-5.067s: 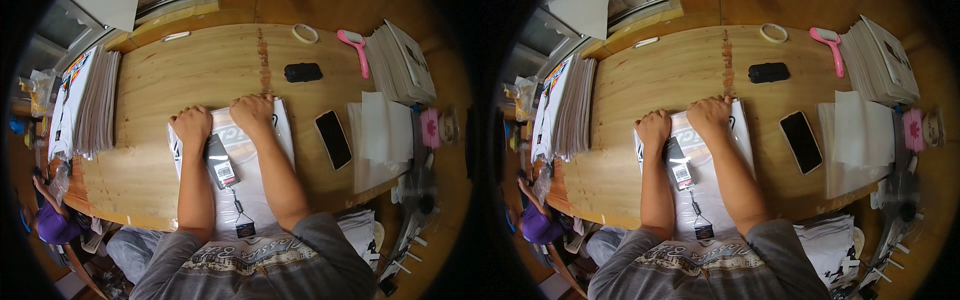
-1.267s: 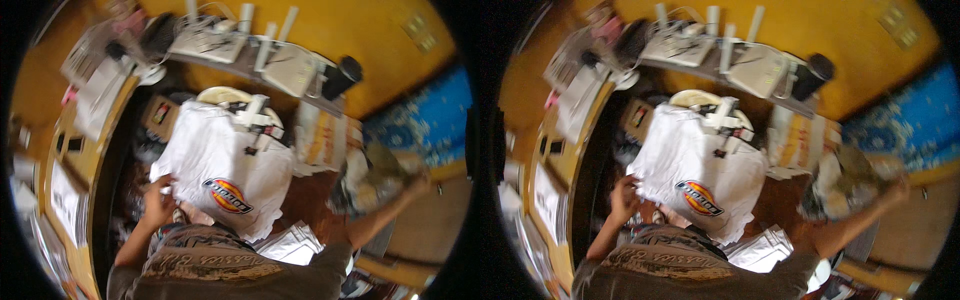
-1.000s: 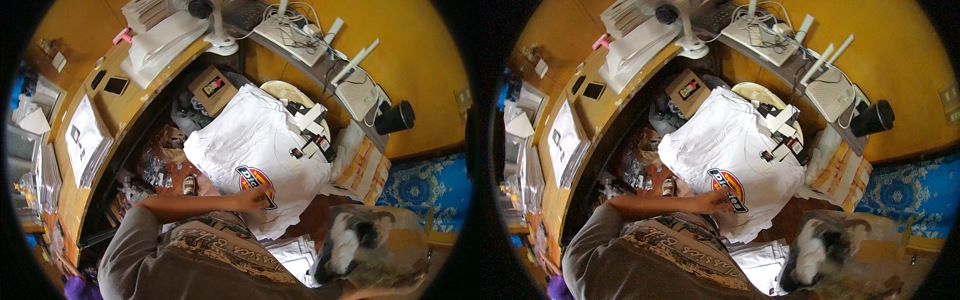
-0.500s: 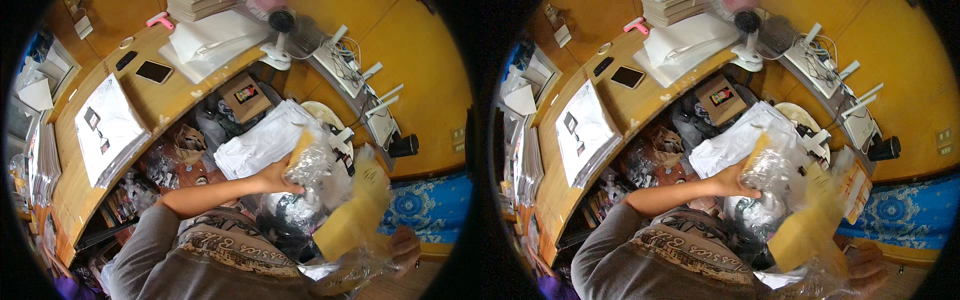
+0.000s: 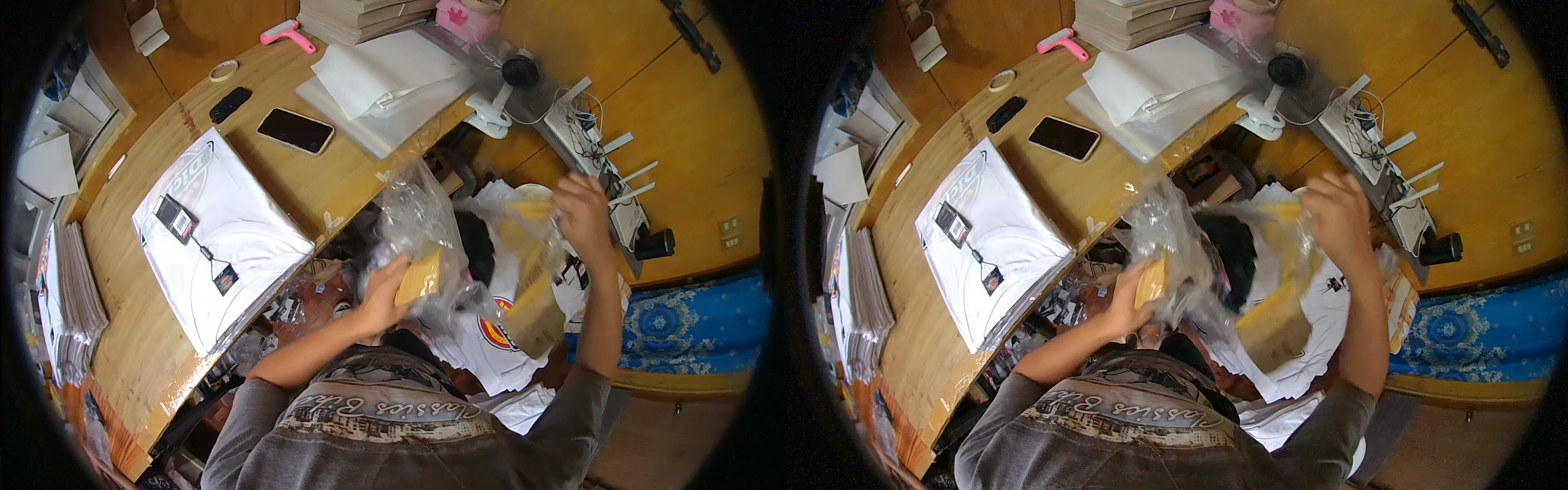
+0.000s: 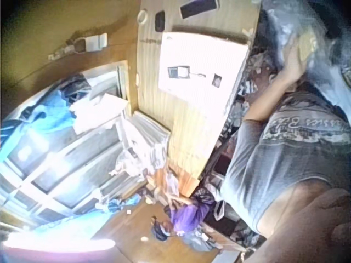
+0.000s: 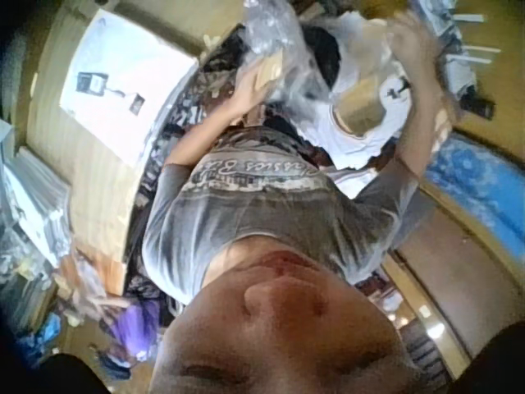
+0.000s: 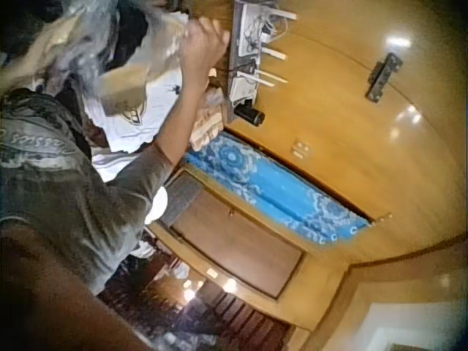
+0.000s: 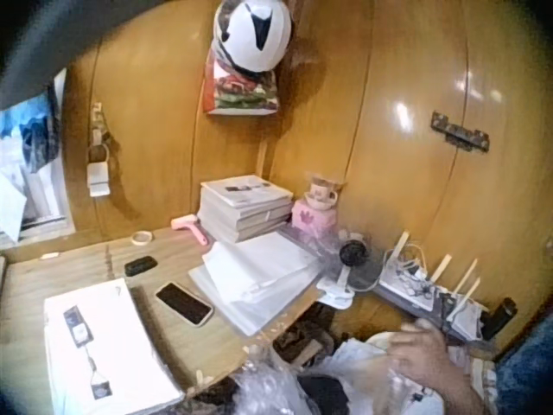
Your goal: The person folds white t-shirts and places them into clear plastic bags on a wooden table. They then gather a stack of the packaged shirts and secure the bundle with a blue elastic band.
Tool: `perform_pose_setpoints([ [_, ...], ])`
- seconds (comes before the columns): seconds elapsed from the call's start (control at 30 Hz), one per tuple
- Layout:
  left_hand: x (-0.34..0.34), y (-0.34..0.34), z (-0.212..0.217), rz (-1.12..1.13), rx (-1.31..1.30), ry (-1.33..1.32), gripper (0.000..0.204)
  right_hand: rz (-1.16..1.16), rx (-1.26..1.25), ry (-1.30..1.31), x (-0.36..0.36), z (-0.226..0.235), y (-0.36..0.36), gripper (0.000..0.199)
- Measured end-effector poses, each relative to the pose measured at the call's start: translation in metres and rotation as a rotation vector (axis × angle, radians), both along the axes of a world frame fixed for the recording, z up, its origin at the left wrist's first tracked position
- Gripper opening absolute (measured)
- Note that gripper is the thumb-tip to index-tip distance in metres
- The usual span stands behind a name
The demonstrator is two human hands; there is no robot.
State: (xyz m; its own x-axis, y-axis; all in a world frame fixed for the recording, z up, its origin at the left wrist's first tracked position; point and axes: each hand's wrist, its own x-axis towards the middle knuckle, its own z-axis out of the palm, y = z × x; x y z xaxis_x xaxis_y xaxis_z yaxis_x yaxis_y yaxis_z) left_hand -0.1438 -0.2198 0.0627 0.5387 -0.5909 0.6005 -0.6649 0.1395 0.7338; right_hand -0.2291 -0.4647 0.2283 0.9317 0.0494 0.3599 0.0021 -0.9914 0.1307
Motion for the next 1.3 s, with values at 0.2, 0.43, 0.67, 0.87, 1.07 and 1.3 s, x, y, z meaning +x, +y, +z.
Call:
perform_pose_setpoints([
  [0.2,0.042,-0.057,-0.055,0.078,0.001,-0.104,0.021,-0.055,-0.192,0.011,0.062,-0.042,-0.038,0.002],
  [0.43,0.028,-0.118,-0.162,-0.075,0.383,-0.099,0.032,-0.383,-0.13,0.139,0.018,-0.226,-0.14,0.012],
  [0.67,0.113,-0.074,-0.322,-0.205,0.836,0.699,0.056,-0.399,0.128,0.332,0.073,-0.305,-0.123,0.011],
  [0.87,0.12,-0.111,-0.24,-0.16,0.901,1.508,0.068,-0.759,0.822,0.357,0.046,-0.345,-0.165,0.009],
  [1.07,0.087,-0.181,-0.263,0.313,0.593,1.366,0.038,-0.435,1.467,-0.227,0.094,-0.314,-0.158,0.014],
  [1.3,0.067,-0.155,-0.18,0.129,0.04,1.399,0.027,-0.331,1.254,-0.488,0.043,-0.286,-0.18,0.013],
])
